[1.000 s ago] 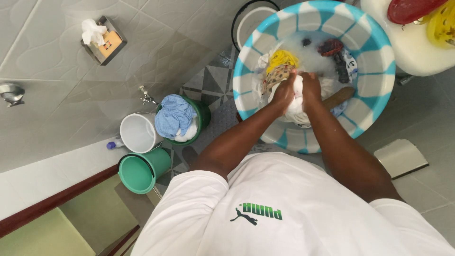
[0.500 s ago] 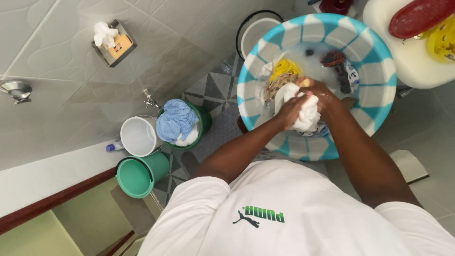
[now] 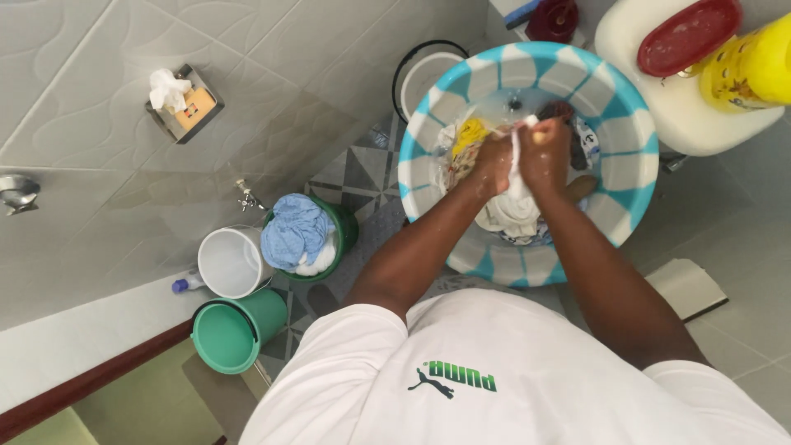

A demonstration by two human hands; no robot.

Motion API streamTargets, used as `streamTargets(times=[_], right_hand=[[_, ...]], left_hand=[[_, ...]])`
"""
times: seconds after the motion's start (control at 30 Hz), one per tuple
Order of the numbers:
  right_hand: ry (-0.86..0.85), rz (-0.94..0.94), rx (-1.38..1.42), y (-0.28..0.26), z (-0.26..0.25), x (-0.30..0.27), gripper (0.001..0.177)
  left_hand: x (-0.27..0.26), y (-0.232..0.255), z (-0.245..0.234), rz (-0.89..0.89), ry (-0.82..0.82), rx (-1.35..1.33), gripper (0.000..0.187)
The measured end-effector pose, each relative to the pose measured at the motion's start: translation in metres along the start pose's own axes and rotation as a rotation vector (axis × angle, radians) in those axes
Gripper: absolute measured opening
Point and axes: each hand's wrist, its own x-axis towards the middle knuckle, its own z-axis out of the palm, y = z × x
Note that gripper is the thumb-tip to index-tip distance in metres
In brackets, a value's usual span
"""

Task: The person washes clothes by hand in a blue and white basin. They add detergent from a yellow container, then scrub and agitate the garments with both hands, focusing on a white cloth with a bar of soap.

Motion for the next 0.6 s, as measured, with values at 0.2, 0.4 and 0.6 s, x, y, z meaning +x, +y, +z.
streamTargets(times=[0.2, 0.4, 0.6], right_hand=[[-0.057, 0.112, 0.31, 0.064, 0.031, -0.014, 0.041], [-0.345, 0.809, 0.781, 0.156, 0.026, 0.028, 0.058], [-0.566, 0.827, 0.665, 0.17, 0.032, 0.027, 0.047]], left_hand=[[0.05, -0.055, -0.033, 0.163, 0.205, 0.433, 0.056], [0.032, -0.084, -0.036, 0.05, -0.129, 0.24, 0.044], [0.005, -0.095, -0.054, 0.095, 0.148, 0.493, 0.047]])
